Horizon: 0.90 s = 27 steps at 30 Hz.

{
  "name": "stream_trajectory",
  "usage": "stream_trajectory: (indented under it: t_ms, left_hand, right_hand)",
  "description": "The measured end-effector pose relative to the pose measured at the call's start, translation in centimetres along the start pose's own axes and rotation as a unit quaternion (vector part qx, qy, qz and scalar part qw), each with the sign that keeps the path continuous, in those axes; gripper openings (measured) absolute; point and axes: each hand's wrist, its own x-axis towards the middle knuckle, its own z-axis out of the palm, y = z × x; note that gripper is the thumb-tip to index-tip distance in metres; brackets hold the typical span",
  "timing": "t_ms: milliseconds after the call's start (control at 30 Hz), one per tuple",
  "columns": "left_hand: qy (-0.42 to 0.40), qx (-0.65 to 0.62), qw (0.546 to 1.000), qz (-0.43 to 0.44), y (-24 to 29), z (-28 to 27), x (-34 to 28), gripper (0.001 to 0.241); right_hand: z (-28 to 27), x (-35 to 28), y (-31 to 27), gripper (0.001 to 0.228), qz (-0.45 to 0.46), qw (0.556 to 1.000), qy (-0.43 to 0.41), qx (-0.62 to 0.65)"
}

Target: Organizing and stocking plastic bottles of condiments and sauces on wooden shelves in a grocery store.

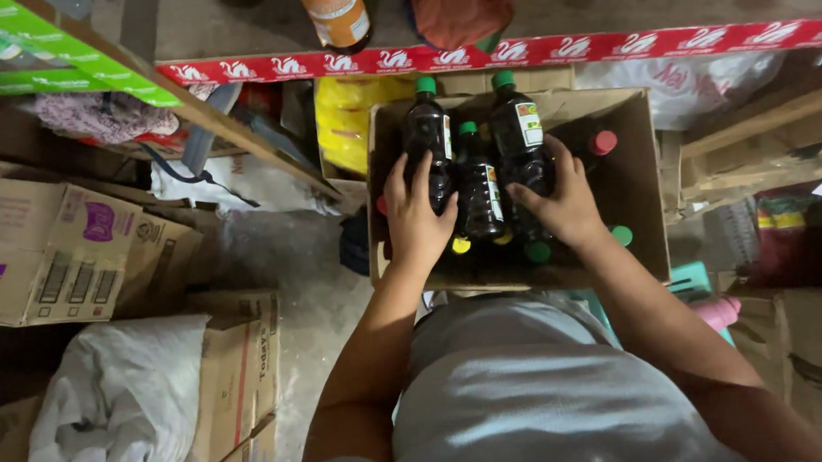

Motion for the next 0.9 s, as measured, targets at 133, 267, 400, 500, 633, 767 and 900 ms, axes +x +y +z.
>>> stream_trajectory:
  t_ms: [133,267,400,500,633,767,900]
  left_hand:
    - [-0.069,0.095,0.993,-0.018,-0.6,1.2,1.1,0.092]
    - [-0.205,0.157,0.957,-0.13,0.7,1.2,3.9,0.108]
    - [-0.167,0.158,0.967,-0.111,-0.3,2.3,3.9,0.109]
    - [-0.112,0.163,0.978,-0.069,-1.8,3.4,2.4,0.108]
    - [-0.114,0.087,0.984,-0.108,-1.1,1.6,2.5,0.108]
    - [-0.06,-0.014,0.997,-0.055,-1.1,0.3,2.2,0.11]
    - [-0.05,-0.05,0.996,-0.057,-1.0,-0.2,1.8,0.111]
  right_hand:
    - [0.0,0.1,-0.4,0.097,-0.006,1.0,-0.001,-0.015]
    - [-0.5,0.4,-1.9,0.104,0.021,0.998,-0.057,0.017]
    - [-0.1,0.7,-0.8,0.104,0.01,0.994,-0.065,0.09]
    - [0.3,0.6,0.4,0.103,-0.025,0.996,-0.049,0.074]
    - [0.3,0.3,0.1,0.103,0.025,0.994,-0.041,0.094]
    - [0.3,0.5,0.3,0.105,0.025,0.996,-0.036,0.075]
    - [0.3,0.6,-0.1,0.104,0.04,0.996,-0.037,0.071]
